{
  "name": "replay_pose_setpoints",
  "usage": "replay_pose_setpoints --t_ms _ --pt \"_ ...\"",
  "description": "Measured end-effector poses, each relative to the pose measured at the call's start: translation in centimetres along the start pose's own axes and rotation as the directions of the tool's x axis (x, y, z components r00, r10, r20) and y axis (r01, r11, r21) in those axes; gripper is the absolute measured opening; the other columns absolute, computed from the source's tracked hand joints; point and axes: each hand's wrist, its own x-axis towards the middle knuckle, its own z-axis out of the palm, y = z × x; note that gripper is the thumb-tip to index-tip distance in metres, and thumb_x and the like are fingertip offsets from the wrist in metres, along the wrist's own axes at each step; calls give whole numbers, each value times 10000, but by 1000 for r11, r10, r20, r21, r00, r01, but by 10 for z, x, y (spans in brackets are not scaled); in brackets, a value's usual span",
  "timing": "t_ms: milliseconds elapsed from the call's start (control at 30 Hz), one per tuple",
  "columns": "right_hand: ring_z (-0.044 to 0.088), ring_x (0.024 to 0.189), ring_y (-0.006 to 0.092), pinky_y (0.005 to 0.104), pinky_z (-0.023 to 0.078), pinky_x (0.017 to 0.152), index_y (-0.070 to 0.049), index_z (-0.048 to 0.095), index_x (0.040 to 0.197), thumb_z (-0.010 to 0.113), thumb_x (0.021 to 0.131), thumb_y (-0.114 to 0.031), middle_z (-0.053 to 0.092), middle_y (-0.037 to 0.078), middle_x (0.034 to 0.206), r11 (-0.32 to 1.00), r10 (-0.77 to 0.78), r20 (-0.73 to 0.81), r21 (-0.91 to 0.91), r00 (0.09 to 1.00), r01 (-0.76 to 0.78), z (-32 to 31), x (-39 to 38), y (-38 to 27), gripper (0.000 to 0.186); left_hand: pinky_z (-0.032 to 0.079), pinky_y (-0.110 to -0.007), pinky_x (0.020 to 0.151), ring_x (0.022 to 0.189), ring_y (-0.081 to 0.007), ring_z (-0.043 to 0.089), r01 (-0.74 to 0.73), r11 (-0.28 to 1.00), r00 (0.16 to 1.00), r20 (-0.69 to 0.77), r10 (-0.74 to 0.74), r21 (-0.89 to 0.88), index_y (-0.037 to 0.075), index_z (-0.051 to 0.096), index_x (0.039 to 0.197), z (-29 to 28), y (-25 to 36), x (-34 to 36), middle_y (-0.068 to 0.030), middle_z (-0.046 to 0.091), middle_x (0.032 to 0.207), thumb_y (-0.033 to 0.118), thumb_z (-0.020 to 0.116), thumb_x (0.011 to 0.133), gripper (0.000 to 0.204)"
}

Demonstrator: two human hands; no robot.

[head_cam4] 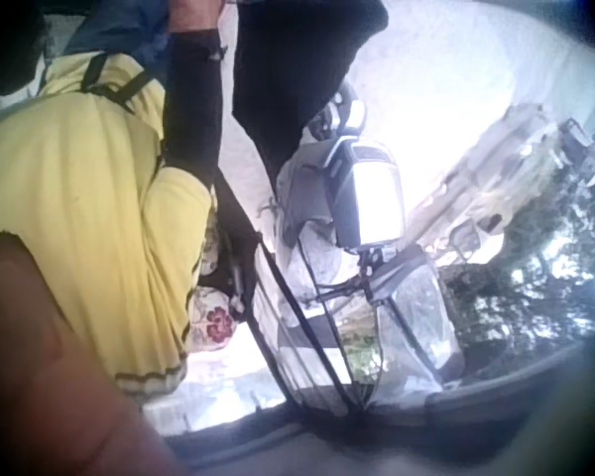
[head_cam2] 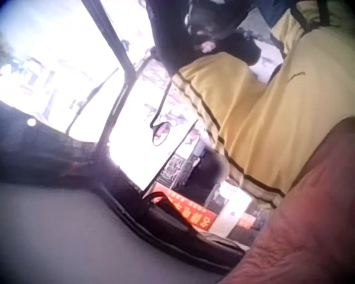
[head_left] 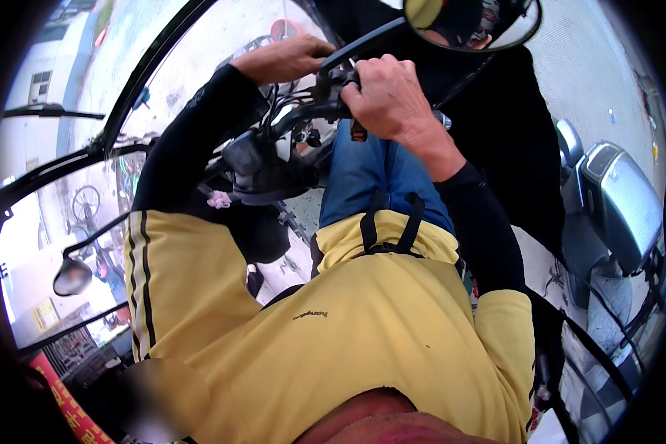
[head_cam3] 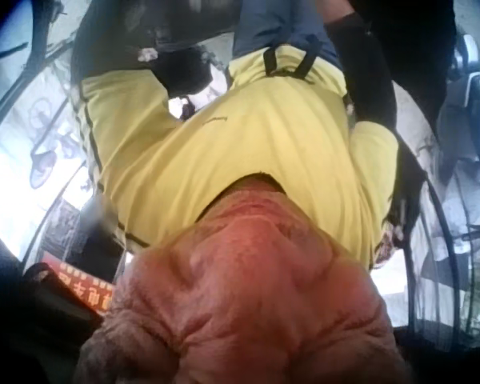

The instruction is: The person sits on a motorcycle and repeatedly manipulates the handlebar controls and wiring, removing a cloth and red ties, then adjusting cables and levers. The person remains seated throughout, handling the handlebar assembly and associated components.

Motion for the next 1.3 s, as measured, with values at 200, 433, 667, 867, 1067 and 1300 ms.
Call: replay_pose_setpoints --t_ms 200,433,667,867,1067,1300 --pt "702 964 357 497 487 900 0 785 913 609 926 -384 775 209 933 999 34 42 -20 999 -33 -4 3 -3 423 532 -389 846 831 -205 636 -123 973 970 232 76 197 -63 745 1100 -21 33 21 -144 726 904 250 691 1054 321" --pt "729 853 434 523 580 803 11 736 757 675 881 -319 732 246 793 989 101 -69 119 992 -93 -7 -3 -8 358 515 -239 809 890 -54 631 112 896 975 220 -17 -430 -4 764 1078 -6 3 16 5 723 959 284 756 1042 290" --pt "682 926 357 487 521 795 -46 719 867 711 852 -314 709 155 922 998 64 -369 30 927 -57 10 -11 -10 268 528 -285 783 847 -79 619 41 959 978 208 19 -281 -41 764 1096 -8 -21 27 -24 733 896 137 708 1006 208" --pt "674 1006 368 483 462 921 -31 705 954 674 897 -338 715 182 983 998 62 -215 27 975 -57 5 -8 -6 314 539 -342 838 879 -106 615 -69 996 984 160 78 -61 -80 730 1140 -12 14 7 -65 736 916 243 676 1052 339" --pt "666 1000 408 529 483 931 -7 684 981 638 921 -329 720 221 1040 993 37 -101 118 994 -25 10 -2 5 331 451 -280 632 717 -62 525 134 926 903 428 32 -352 -13 758 1176 -6 -34 46 64 658 854 251 652 1084 299" --pt "695 971 484 570 541 912 21 672 1017 613 933 -316 736 277 1001 972 143 79 175 987 -155 -9 -2 0 352 553 -375 919 927 -199 685 -164 986 946 287 152 18 -63 720 1234 -11 16 34 -132 806 1056 175 631 1068 304"
